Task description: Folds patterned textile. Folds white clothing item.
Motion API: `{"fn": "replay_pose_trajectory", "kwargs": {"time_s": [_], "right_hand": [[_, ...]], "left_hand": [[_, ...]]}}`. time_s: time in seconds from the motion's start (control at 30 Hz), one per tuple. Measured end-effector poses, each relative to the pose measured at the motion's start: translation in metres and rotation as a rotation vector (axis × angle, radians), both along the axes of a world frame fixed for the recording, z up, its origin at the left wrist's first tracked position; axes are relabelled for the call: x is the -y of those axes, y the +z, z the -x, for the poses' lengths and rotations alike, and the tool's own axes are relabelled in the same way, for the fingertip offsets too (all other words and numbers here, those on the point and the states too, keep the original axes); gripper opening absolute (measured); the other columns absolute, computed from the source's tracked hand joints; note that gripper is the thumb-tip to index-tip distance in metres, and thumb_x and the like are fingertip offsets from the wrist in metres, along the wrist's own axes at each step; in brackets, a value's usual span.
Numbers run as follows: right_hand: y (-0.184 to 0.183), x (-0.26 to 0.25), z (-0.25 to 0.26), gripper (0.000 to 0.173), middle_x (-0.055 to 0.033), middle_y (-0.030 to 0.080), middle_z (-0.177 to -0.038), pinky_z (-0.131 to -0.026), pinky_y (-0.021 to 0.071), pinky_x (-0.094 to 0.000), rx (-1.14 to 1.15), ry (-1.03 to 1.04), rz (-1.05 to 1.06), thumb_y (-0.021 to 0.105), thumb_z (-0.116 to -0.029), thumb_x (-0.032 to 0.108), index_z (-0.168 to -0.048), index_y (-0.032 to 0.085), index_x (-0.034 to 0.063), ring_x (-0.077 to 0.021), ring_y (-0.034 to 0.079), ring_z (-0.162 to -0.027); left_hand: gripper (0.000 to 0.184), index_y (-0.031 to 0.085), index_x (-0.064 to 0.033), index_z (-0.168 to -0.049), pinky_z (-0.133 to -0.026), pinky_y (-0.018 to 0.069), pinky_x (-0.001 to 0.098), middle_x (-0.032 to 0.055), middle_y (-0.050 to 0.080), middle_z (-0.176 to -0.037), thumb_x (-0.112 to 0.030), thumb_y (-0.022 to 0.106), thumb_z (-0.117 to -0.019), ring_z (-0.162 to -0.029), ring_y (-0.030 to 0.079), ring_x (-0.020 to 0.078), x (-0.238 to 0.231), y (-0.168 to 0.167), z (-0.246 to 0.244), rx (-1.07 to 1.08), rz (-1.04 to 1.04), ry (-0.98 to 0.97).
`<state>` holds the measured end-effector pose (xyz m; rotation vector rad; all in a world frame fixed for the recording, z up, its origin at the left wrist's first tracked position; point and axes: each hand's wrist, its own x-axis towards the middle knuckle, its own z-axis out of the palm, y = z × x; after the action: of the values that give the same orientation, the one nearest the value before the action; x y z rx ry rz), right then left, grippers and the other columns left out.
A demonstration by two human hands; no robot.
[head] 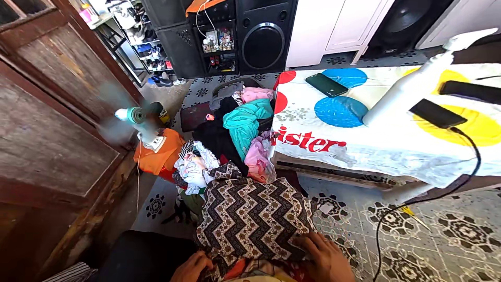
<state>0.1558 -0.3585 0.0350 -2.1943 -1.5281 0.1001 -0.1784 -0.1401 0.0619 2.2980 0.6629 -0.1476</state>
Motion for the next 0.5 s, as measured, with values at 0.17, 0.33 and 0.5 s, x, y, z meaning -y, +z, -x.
{"fn": "replay_pose_trajectory", "kwargs": {"time_s": [0.17,0.33,0.5], "right_hand": [[-0.003,0.034,-0.052,0.035,-0.0185,0.075,-0.101,-0.079,0.0553,-0.0625,-0.101,0.089,0.023,0.075,-0.0619,-0.01,-0.094,0.077,0.0026,-0.0441,0.071,-0.097],[-0.007,0.052,-0.096,0.031,-0.0165,0.077,-0.096,-0.085,0.0551,-0.0612,-0.346,0.175,0.062,0.065,-0.0698,-0.012,-0.093,0.079,0.0013,-0.041,0.072,-0.095],[0.016,0.025,-0.139,0.018,-0.0002,0.074,-0.092,-0.085,0.0571,-0.029,-0.795,0.084,0.024,0.065,-0.0816,-0.001,-0.096,0.075,0.0014,-0.0062,0.068,-0.086]], "left_hand": [[0.043,0.066,0.0006,-0.12,-0.091,0.0552,0.0449,0.0209,0.065,-0.116,-0.021,0.081,-0.0853,-0.104,0.066,0.0302,-0.02,-0.024,0.018,0.059,0.18,0.041],[0.015,0.072,0.0076,-0.098,-0.09,0.055,0.0416,0.0193,0.071,-0.098,-0.002,0.073,-0.0862,-0.095,0.069,0.0255,-0.043,-0.027,0.018,0.082,0.381,-0.061],[0.012,0.074,-0.0097,-0.084,-0.077,0.0529,0.0233,-0.0049,0.069,-0.088,-0.02,0.078,-0.0841,-0.084,0.063,0.0014,-0.115,0.019,-0.027,0.262,0.585,-0.053]]}}
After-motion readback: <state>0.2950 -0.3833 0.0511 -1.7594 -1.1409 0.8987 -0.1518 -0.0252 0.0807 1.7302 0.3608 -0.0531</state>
